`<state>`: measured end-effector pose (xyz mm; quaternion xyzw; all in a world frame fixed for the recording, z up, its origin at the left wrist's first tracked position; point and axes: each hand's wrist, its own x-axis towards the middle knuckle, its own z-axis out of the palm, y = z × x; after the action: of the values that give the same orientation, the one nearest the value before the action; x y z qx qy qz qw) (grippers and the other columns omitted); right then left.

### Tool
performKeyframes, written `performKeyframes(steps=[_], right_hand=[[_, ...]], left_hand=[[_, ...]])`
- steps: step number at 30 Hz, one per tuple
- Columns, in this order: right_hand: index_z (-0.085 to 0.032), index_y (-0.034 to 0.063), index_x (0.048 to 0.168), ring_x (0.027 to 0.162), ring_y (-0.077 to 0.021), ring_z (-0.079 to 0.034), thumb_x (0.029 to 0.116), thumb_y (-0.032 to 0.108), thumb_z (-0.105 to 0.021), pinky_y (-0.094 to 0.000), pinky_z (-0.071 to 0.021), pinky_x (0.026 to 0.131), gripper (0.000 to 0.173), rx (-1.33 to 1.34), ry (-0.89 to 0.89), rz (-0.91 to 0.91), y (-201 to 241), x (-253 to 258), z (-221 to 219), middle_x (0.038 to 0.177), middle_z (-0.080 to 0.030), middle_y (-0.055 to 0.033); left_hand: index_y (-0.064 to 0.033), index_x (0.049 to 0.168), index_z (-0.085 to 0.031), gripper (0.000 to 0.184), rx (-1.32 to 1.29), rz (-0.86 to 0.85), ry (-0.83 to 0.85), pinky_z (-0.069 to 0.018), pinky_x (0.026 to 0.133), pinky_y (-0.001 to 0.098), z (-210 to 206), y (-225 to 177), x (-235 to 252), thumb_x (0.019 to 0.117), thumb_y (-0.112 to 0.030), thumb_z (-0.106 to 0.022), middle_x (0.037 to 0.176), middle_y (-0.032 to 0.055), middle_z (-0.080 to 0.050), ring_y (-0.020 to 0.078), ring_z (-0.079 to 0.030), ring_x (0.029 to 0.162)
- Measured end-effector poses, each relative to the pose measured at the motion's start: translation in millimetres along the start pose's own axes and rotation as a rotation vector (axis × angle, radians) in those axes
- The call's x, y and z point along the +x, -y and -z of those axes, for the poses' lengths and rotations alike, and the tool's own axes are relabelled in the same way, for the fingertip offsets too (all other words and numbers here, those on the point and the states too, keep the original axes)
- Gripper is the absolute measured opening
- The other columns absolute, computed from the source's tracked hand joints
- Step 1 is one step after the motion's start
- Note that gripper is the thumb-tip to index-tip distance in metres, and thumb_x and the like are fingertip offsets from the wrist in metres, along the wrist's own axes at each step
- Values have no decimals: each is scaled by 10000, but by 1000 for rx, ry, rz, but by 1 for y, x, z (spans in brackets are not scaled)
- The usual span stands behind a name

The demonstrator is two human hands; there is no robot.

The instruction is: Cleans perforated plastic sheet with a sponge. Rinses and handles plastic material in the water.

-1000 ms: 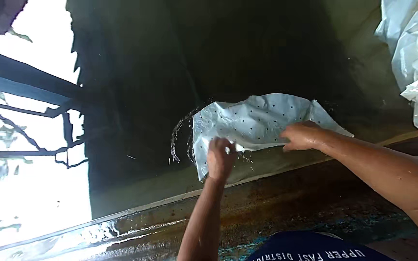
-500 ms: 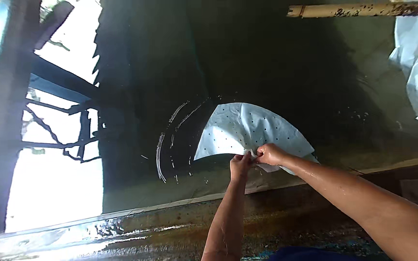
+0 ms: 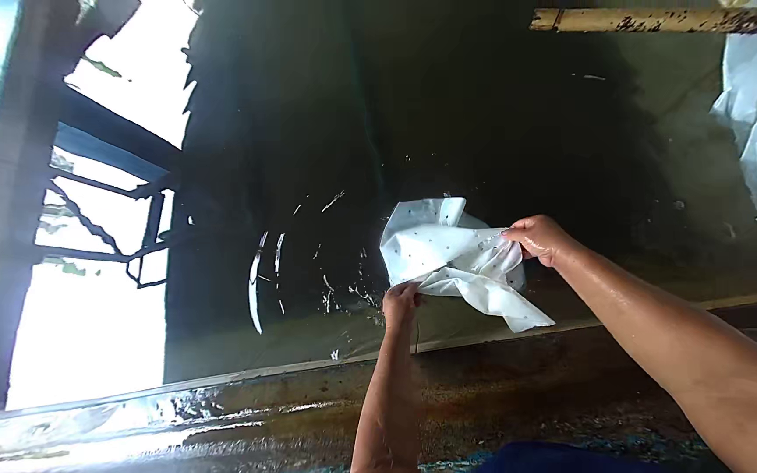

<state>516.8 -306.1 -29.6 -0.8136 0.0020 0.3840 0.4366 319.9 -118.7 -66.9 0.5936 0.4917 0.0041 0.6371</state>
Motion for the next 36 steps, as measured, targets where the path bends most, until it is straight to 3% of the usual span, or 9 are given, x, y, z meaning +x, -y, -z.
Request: performKeyframes(steps=[11, 13, 16, 19, 21, 24, 27, 32, 36], right_hand=[[-698, -86, 1043, 909, -383, -696, 1031, 118, -597, -586, -539, 873, 228, -290, -180, 63, 19, -8, 34, 989, -701, -274], [-712, -71, 1062, 1011, -464, -668, 978, 65, -644, -664, -496, 885, 174, -470, -249, 196, 25, -20, 28, 1044, -697, -298], [-574, 10, 1414, 1289, -493, -543, 897, 64, -742, -672, -465, 1018, 547, -659, -113, 384, 33, -29, -4, 1433, -529, -293], [-463, 107, 1539, 1372, -572, -407, 903, 99, -750, -759, -394, 1005, 698, -778, 114, 268, 19, -19, -51, 1590, -330, -311], [-380, 108, 1583, 1415, -554, -380, 903, 13, -692, -697, -421, 1055, 753, -757, 145, 175, -8, -5, -64, 1626, -245, -325], [-263, 100, 1627, 1508, -501, -275, 880, 27, -749, -618, -325, 1189, 894, -590, 182, 95, -44, 9, -71, 1653, -190, -326], [-254, 37, 1622, 1551, -463, -195, 908, 62, -742, -597, -226, 1244, 865, -454, 206, 24, -65, 12, -78, 1672, -162, -307], [-476, -75, 1471, 1464, -460, -379, 992, 203, -653, -618, -293, 1196, 582, -601, 302, -42, -66, 9, -62, 1544, -426, -316], [-620, -56, 1331, 1349, -500, -495, 975, 108, -646, -684, -399, 1076, 392, -676, 251, 135, -55, -19, -39, 1412, -553, -320]], left_hand=[[76, 957, -653, 208, 241, -81, -176, -496, 685, 294, 35, -7, -15, 1042, -66, -529, 778, 94, -610, 115, -571, 688], [99, 1120, -661, 216, 410, -186, -247, -517, 893, 419, 28, -20, -23, 1026, -61, -550, 1068, 232, -673, 271, -655, 978], [91, 1469, -461, 664, 541, -527, -212, -320, 1186, 586, 3, -33, -23, 870, -36, -719, 1577, 368, -317, 508, -350, 1457], [-189, 1548, -481, 838, 956, -545, 91, -170, 1139, 777, -38, -44, -14, 801, -305, -845, 1693, 259, -131, 586, -79, 1521], [-316, 1596, -382, 894, 1136, -405, 249, -271, 1082, 795, -59, -32, 1, 825, -356, -833, 1727, 175, -1, 586, -87, 1518], [-211, 1645, -247, 946, 1098, -347, 369, -426, 1096, 633, -68, 4, 25, 882, -312, -798, 1707, 226, 107, 531, -236, 1511], [-76, 1607, -323, 851, 1003, -262, 395, -204, 1241, 593, -79, 27, 34, 914, -291, -768, 1688, 291, -79, 479, -145, 1552], [34, 1311, -629, 407, 1147, -30, 260, -474, 1053, 579, -71, 11, 37, 1028, -256, -595, 1323, 273, -636, 423, -599, 1263], [108, 1270, -606, 325, 818, -445, 3, -484, 1001, 594, -55, -33, 18, 1076, -101, -450, 1185, 330, -657, 462, -639, 1143]])
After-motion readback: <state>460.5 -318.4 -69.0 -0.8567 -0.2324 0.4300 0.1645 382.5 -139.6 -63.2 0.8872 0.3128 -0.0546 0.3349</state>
